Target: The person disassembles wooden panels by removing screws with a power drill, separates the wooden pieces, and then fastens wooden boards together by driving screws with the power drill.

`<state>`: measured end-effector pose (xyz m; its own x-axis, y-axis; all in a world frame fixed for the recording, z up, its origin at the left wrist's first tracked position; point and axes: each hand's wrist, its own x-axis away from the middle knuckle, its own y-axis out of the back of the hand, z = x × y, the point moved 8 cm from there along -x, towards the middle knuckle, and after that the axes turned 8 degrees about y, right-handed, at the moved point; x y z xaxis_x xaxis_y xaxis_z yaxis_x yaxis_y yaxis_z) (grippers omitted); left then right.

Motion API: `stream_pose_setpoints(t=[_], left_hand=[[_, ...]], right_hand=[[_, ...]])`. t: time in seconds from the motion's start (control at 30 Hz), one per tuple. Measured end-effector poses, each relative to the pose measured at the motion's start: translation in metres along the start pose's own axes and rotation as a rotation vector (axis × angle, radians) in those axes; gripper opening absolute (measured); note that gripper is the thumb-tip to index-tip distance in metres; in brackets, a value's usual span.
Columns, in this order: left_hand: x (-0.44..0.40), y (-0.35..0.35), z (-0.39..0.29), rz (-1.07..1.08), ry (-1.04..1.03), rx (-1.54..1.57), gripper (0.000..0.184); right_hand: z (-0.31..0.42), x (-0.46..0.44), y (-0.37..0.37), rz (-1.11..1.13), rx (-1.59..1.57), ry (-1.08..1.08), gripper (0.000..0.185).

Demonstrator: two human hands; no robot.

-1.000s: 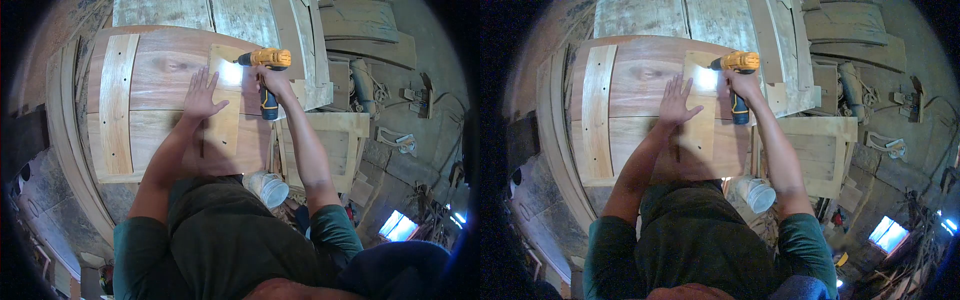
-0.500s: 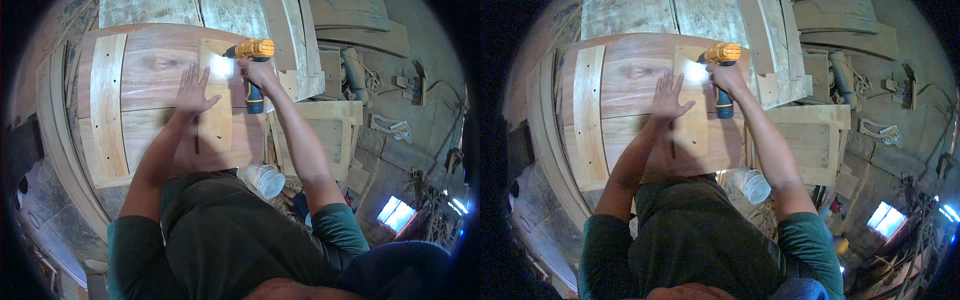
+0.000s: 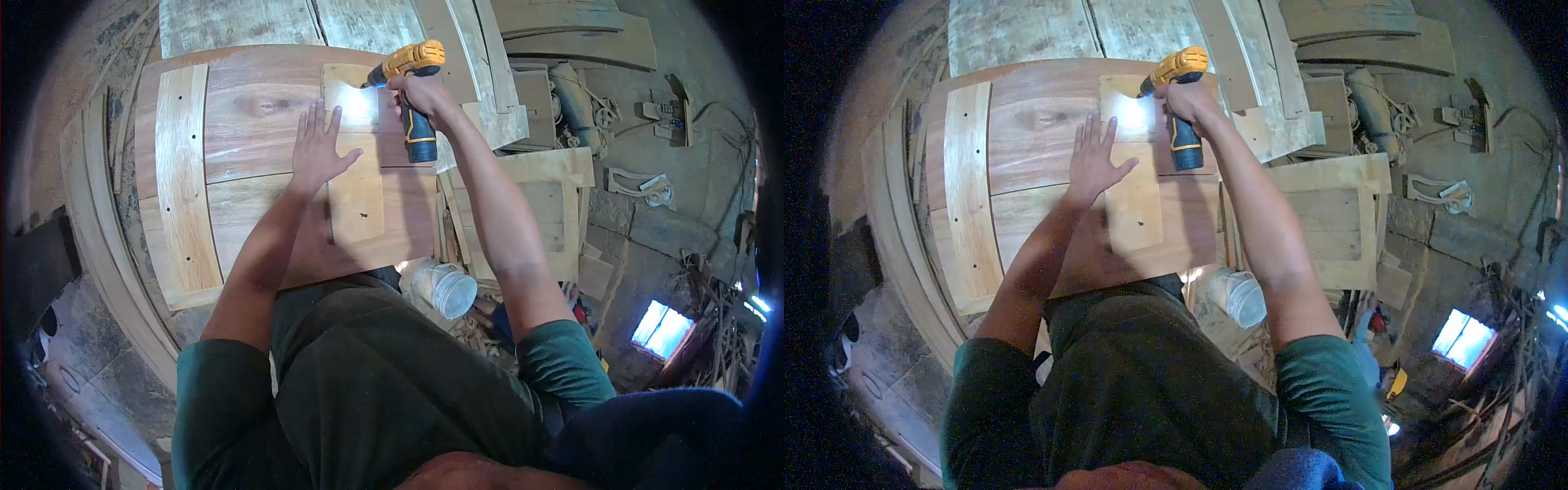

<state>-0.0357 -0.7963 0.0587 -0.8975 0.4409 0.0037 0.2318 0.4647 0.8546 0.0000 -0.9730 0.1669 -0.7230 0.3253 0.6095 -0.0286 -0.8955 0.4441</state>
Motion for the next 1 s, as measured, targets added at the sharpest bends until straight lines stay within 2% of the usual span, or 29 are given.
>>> stream_pose_setpoints(t=[0.13,0.2,0.23,0.3,0.37,0.5,0.57,0.67,0.73,0.8,0.87,0.9,0.97,1.0], left_hand=[[0.0,-0.001,0.001,-0.004,0.028,0.017,0.1],[0.002,0.0,-0.001,0.009,0.05,0.017,0.1],[0.003,-0.001,0.001,0.032,0.07,0.027,0.1],[0.005,-0.007,0.009,-0.04,0.102,0.037,0.1],[0.009,-0.003,0.008,-0.033,0.013,0.123,0.1],[0.064,0.064,0.013,-0.055,0.141,0.052,0.098],[0.112,0.104,0.029,-0.119,0.291,0.212,0.096],[0.179,0.131,0.087,-0.264,0.358,0.08,0.081],[0.216,0.168,0.128,-0.403,0.548,0.104,0.076],[0.248,0.19,0.19,-0.447,0.671,0.217,0.079],[0.275,0.205,0.251,-0.431,0.833,0.071,0.084],[0.282,0.206,0.271,-0.384,0.838,0.094,0.084],[0.299,0.195,0.321,-0.233,1.049,0.279,0.09],[0.302,0.186,0.339,-0.213,1.052,0.307,0.09]], right_hand=[[0.012,0.006,0.0,0.077,0.098,0.089,0.017],[0.012,0.004,-0.001,0.145,0.035,0.159,0.015],[0.002,0.0,0.003,0.112,-0.047,0.132,0.014],[-0.012,-0.007,0.005,0.117,-0.108,0.155,0.011],[-0.009,0.004,0.006,0.151,-0.044,0.235,0.01],[-0.02,0.012,0.014,0.107,-0.081,0.336,0.011],[-0.027,0.026,0.015,0.12,-0.097,0.289,0.012],[-0.022,0.064,-0.002,0.168,-0.129,0.263,0.014],[-0.011,0.091,-0.032,0.239,-0.191,0.265,0.015],[-0.002,0.12,-0.067,0.31,-0.114,0.298,0.015],[0.002,0.146,-0.112,0.391,-0.079,0.357,0.013],[-0.006,0.156,-0.132,0.416,-0.012,0.335,0.014],[-0.017,0.182,-0.178,0.488,0.153,0.221,0.018],[-0.016,0.192,-0.202,0.521,0.133,0.306,0.02]])
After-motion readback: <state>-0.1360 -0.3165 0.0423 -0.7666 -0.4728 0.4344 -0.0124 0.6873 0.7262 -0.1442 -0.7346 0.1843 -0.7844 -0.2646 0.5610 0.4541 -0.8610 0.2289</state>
